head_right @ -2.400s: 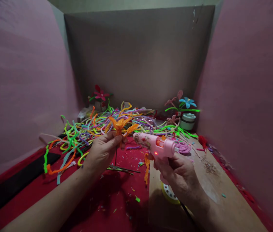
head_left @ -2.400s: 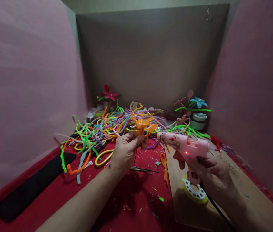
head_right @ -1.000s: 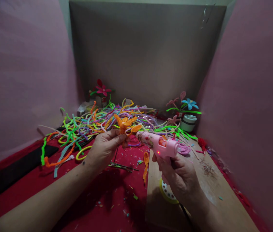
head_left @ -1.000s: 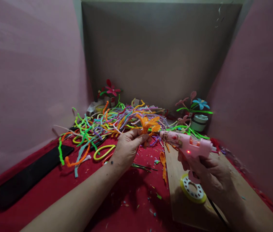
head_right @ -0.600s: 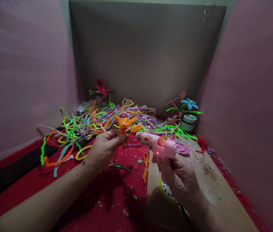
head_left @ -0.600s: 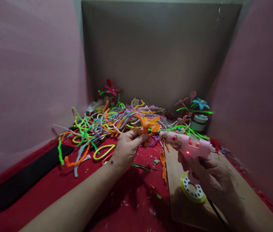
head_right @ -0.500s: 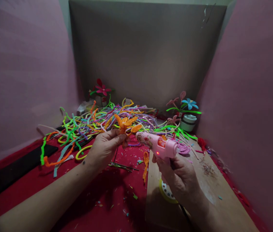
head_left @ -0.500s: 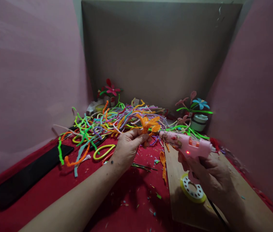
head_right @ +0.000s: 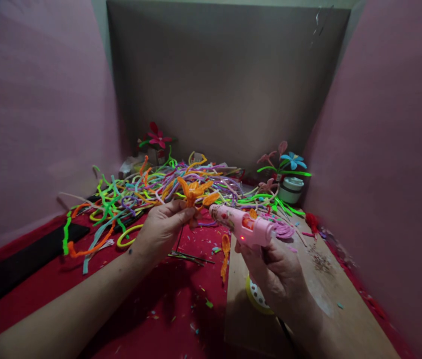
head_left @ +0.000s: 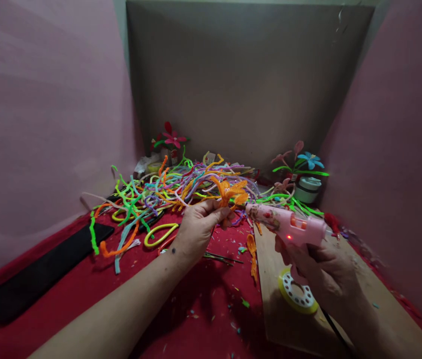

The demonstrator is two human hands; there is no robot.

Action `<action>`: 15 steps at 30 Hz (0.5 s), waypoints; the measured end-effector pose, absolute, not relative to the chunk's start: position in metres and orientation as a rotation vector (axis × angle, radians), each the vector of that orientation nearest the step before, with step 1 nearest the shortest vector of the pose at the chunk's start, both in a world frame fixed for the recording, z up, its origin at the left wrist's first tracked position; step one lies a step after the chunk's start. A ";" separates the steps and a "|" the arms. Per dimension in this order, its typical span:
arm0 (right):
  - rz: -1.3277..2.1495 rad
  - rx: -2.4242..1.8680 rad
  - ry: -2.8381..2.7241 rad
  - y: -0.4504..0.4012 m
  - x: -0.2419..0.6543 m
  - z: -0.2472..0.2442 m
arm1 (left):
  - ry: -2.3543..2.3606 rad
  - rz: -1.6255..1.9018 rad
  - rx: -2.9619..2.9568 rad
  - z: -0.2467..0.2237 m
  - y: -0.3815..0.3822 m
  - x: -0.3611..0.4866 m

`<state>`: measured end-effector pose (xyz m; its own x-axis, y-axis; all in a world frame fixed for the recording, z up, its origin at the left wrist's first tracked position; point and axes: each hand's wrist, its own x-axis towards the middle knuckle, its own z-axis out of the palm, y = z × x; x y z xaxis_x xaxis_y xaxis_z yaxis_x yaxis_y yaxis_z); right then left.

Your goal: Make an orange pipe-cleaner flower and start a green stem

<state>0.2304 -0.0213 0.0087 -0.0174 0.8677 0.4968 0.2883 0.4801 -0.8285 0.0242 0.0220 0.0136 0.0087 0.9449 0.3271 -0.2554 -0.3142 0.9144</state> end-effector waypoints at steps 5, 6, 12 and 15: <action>0.660 -1.033 -1.566 -0.022 0.228 0.013 | 0.808 1.510 1.279 0.012 0.023 0.024; 0.662 -1.032 -1.563 -0.022 0.228 0.013 | 0.807 1.512 1.277 0.013 0.022 0.024; 0.626 -1.005 -1.568 -0.021 0.229 0.012 | 0.807 1.528 1.240 0.017 0.020 0.025; 0.601 -0.969 -1.589 -0.019 0.232 0.009 | 0.796 1.526 1.232 0.018 0.019 0.026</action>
